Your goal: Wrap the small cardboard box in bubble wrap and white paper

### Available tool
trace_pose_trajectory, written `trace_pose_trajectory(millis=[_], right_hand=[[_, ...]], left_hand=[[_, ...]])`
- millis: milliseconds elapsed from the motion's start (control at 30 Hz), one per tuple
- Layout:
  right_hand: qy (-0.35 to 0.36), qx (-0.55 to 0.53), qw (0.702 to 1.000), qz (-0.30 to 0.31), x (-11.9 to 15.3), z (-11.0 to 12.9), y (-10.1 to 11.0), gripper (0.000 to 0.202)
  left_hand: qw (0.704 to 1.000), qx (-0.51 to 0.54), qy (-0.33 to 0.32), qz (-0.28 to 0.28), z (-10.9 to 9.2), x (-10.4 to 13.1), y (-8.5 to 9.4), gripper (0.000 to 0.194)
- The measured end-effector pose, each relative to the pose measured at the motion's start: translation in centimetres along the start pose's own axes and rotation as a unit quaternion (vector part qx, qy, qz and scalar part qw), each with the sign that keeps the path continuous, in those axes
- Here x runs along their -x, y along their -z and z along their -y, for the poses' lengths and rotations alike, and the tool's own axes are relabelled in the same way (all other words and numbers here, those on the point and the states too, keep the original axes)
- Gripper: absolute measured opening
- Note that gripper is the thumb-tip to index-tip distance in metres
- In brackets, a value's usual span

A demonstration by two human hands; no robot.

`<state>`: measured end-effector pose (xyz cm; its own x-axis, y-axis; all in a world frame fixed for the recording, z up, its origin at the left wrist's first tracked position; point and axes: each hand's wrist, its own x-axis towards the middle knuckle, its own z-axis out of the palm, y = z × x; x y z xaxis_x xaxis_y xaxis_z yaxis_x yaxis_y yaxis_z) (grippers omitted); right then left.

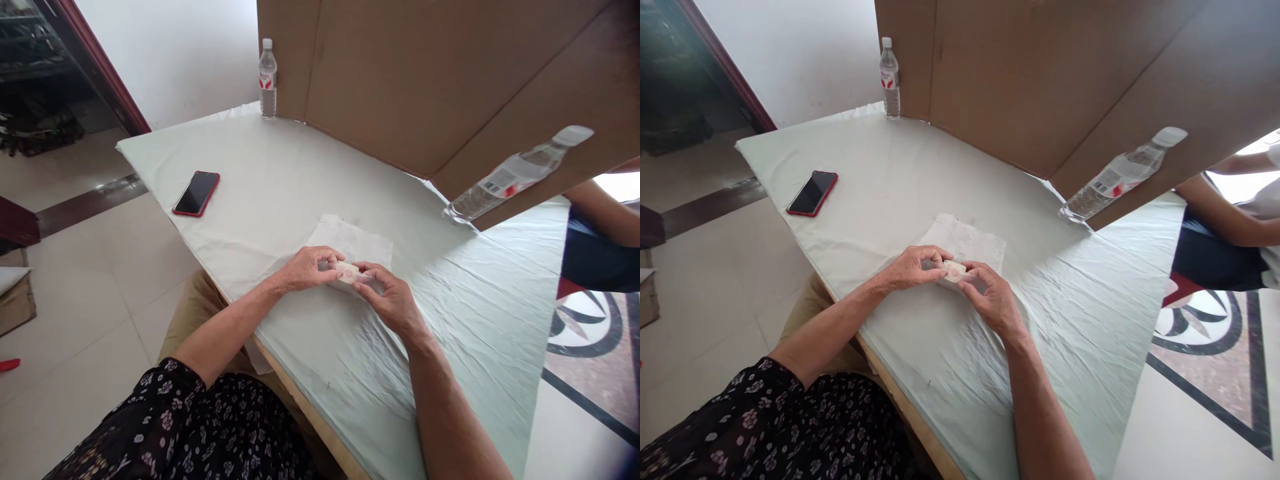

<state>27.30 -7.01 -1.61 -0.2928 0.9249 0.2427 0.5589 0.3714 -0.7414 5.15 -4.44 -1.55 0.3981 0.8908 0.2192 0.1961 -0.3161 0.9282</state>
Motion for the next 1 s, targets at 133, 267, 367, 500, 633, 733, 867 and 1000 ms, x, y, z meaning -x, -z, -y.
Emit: trace_pose_trajectory(millis=[133,267,367,500,633,733,867,1000], right_hand=[[-0.017,-0.036,0.999,-0.023,0.1,0.5,-0.5,0.017],[-0.024,-0.032,0.999,-0.035,0.1,1.2,-0.7,0.018],[-0.038,-0.023,0.998,-0.048,0.0,1.4,-0.9,0.02],[-0.052,-0.015,0.996,-0.072,0.1,1.4,-1.4,0.021],[-0.066,-0.035,0.993,-0.086,0.2,1.2,-1.7,0.022],[-0.08,-0.058,0.991,-0.09,0.1,1.1,-1.8,0.022],[-0.079,-0.065,0.989,-0.105,0.0,0.9,-2.0,0.021],[-0.093,-0.065,0.988,-0.109,-0.3,0.2,-2.3,0.02]], left_hand=[[1.0,0.017,0.003,-0.016,0.0,-0.1,0.0,0.017],[0.999,0.021,0.008,-0.036,0.0,-0.1,-0.2,0.015],[0.998,0.026,0.019,-0.048,0.0,-0.2,-0.3,0.014],[0.998,0.029,0.023,-0.056,0.0,-0.2,-0.4,0.013],[0.998,0.014,0.025,-0.064,-0.1,-0.2,-0.5,0.013],[0.997,0.007,0.028,-0.066,-0.2,-0.2,-0.5,0.013],[0.997,0.009,0.029,-0.065,-0.1,-0.2,-0.6,0.013],[0.998,0.012,0.031,-0.058,-0.1,-0.3,-0.6,0.011]])
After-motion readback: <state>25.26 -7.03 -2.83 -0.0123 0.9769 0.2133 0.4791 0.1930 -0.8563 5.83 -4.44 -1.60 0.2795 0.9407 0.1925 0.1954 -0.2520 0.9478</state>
